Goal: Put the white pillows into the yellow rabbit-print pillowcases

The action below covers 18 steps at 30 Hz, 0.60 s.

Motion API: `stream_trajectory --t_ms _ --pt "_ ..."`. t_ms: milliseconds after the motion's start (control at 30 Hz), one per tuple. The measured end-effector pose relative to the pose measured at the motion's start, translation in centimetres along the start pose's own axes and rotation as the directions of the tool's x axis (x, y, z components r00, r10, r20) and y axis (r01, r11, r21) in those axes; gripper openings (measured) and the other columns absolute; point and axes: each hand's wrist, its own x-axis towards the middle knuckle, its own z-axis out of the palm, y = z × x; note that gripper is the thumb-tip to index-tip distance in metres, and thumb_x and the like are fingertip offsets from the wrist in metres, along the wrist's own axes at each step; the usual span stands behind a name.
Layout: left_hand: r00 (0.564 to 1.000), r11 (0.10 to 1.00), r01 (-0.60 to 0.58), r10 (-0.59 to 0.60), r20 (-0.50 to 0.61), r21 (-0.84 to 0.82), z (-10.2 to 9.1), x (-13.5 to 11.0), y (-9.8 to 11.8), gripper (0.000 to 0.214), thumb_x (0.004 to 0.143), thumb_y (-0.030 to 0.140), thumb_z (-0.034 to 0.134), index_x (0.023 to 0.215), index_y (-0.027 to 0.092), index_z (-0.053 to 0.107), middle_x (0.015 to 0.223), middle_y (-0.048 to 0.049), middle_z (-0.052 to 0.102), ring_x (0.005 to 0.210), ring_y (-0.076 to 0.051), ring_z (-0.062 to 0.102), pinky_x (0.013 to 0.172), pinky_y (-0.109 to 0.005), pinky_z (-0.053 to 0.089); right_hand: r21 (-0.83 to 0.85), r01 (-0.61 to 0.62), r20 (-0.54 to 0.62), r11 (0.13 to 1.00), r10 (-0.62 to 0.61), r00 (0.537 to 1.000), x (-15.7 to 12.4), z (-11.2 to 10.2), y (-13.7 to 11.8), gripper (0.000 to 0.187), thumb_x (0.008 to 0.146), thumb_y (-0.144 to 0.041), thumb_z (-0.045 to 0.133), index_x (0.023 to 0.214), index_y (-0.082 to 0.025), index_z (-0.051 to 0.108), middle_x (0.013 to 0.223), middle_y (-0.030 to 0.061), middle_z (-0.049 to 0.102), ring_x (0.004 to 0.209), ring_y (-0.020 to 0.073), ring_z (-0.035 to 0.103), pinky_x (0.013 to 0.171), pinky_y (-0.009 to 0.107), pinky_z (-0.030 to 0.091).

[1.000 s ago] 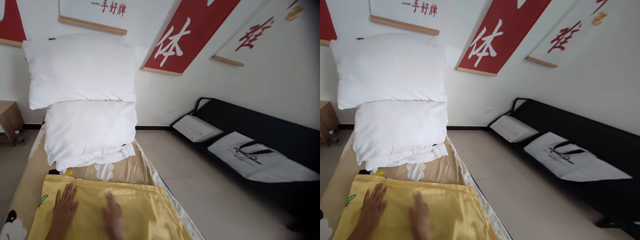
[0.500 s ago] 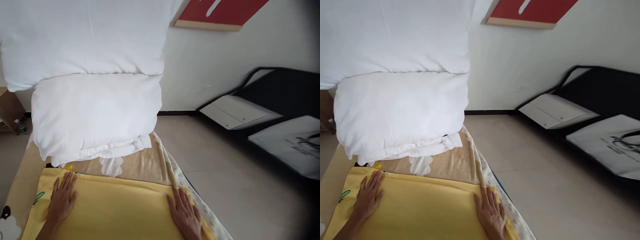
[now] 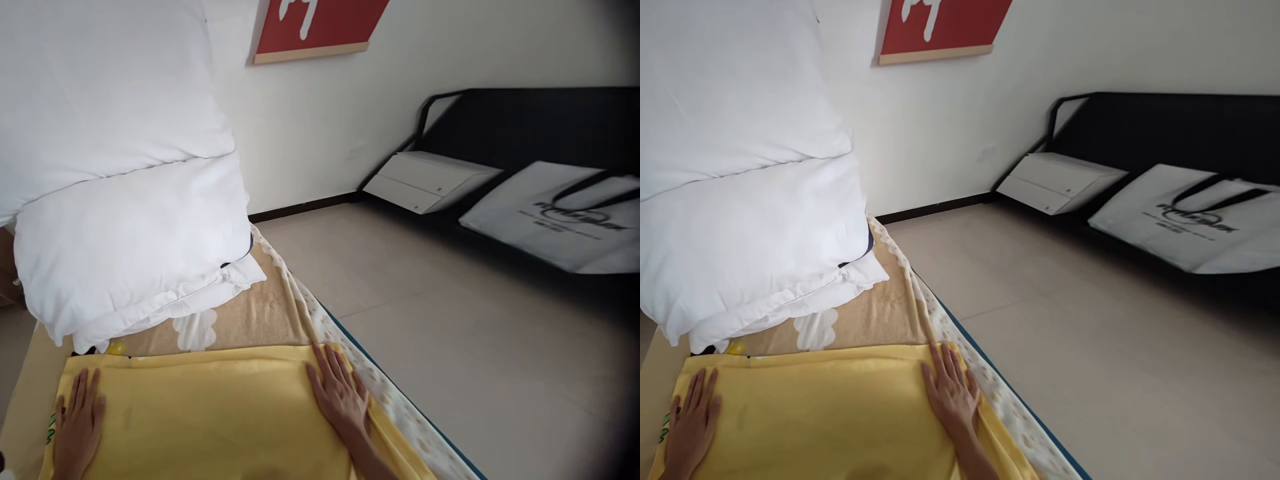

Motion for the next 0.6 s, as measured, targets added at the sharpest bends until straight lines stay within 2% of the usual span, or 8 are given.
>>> stream_trajectory --t_ms 100,233,433,533,600 --pt "0.996 0.999 0.050 -0.051 0.070 0.009 -0.4 1.2 -0.3 0.059 0.100 0.042 0.018 0.150 0.021 0.040 0.158 -0.0072 0.037 0.147 -0.026 0.030 0.120 -0.055 0.017 -0.004 -0.005 -0.001 1.000 0.005 1.000 -0.2 0.2 0.1 0.069 0.095 -0.052 0.016 0.151 -0.018 0.037 0.160 0.0091 0.031 0.149 0.0232 0.023 0.119 0.050 0.018" --pt "0.986 0.999 0.043 -0.044 0.163 0.010 -0.2 3.1 -0.7 0.062 0.099 0.043 0.013 0.151 0.019 0.039 0.157 -0.0089 0.039 0.147 -0.025 0.030 0.120 -0.054 0.015 -0.013 -0.002 -0.001 1.000 0.002 1.000 -0.3 0.3 0.1 0.069 0.095 -0.051 0.016 0.151 -0.018 0.037 0.160 0.0095 0.031 0.149 0.0234 0.023 0.119 0.050 0.017" --pt "0.982 0.999 0.052 -0.051 0.180 0.001 -0.5 4.0 -1.2 0.060 0.100 0.041 0.015 0.150 0.021 0.041 0.157 -0.0088 0.039 0.148 -0.025 0.030 0.120 -0.056 0.013 -0.036 0.007 -0.023 0.999 -0.008 1.000 -0.2 0.4 0.1 0.067 0.096 -0.049 0.015 0.151 -0.017 0.037 0.159 0.0098 0.033 0.149 0.0232 0.024 0.119 0.049 0.020" --pt "0.990 0.993 0.114 -0.113 0.089 -0.006 -1.2 2.8 1.3 0.057 0.101 0.033 0.014 0.154 0.021 0.032 0.157 -0.0105 0.037 0.146 -0.026 0.034 0.118 -0.062 0.012 -0.044 -0.001 -0.038 0.999 -0.001 0.999 -0.1 0.6 0.0 0.068 0.096 -0.049 0.012 0.150 -0.017 0.039 0.159 0.0092 0.034 0.149 0.0227 0.026 0.118 0.049 0.020" --pt "0.999 0.998 0.047 -0.047 0.009 -0.052 -1.2 0.2 4.8 0.058 0.100 0.028 0.019 0.157 0.022 0.016 0.157 -0.0108 0.037 0.145 -0.025 0.036 0.119 -0.060 0.014 -0.042 0.001 -0.049 0.999 -0.003 0.999 -0.1 0.6 -0.1 0.069 0.096 -0.050 0.012 0.150 -0.018 0.040 0.158 0.0091 0.035 0.148 0.0227 0.027 0.118 0.049 0.020"
